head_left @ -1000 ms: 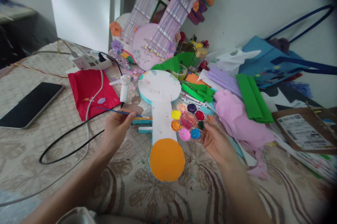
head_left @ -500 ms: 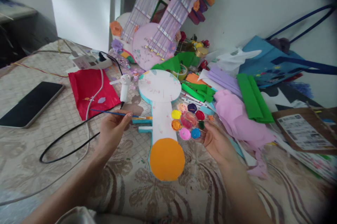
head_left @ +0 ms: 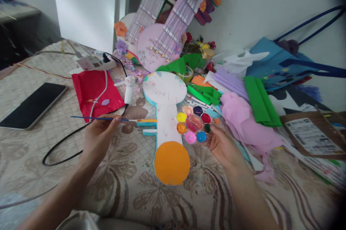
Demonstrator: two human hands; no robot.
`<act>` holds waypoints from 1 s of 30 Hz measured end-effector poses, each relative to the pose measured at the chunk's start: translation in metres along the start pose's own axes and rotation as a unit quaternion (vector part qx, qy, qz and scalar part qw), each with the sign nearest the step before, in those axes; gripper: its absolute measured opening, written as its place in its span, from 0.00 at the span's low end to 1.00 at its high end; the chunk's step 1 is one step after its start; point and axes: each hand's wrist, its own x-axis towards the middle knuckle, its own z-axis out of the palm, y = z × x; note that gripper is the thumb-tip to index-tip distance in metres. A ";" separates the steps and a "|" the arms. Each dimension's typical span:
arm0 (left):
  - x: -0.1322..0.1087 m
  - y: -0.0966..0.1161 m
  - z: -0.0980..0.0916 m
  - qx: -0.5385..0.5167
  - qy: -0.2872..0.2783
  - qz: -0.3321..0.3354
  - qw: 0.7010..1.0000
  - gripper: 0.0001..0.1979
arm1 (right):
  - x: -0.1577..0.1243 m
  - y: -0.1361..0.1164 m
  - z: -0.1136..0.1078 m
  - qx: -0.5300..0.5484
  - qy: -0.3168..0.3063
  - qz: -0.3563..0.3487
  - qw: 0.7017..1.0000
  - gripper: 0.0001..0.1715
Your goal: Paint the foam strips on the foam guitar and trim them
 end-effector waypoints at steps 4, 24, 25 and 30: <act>0.000 -0.002 -0.005 0.011 0.023 0.011 1.000 0.10 | 0.000 0.001 -0.001 0.002 -0.006 0.002 1.000 0.10; 0.000 0.001 0.033 -0.069 -0.081 -0.018 0.994 0.10 | -0.002 0.000 0.000 0.000 -0.005 -0.003 1.000 0.09; 0.000 0.001 0.034 -0.068 -0.083 -0.020 0.994 0.10 | -0.002 0.000 0.000 0.000 -0.005 -0.002 1.000 0.10; 0.000 0.001 0.033 -0.063 -0.084 -0.027 0.994 0.10 | -0.001 0.000 0.000 0.000 -0.007 -0.005 1.000 0.09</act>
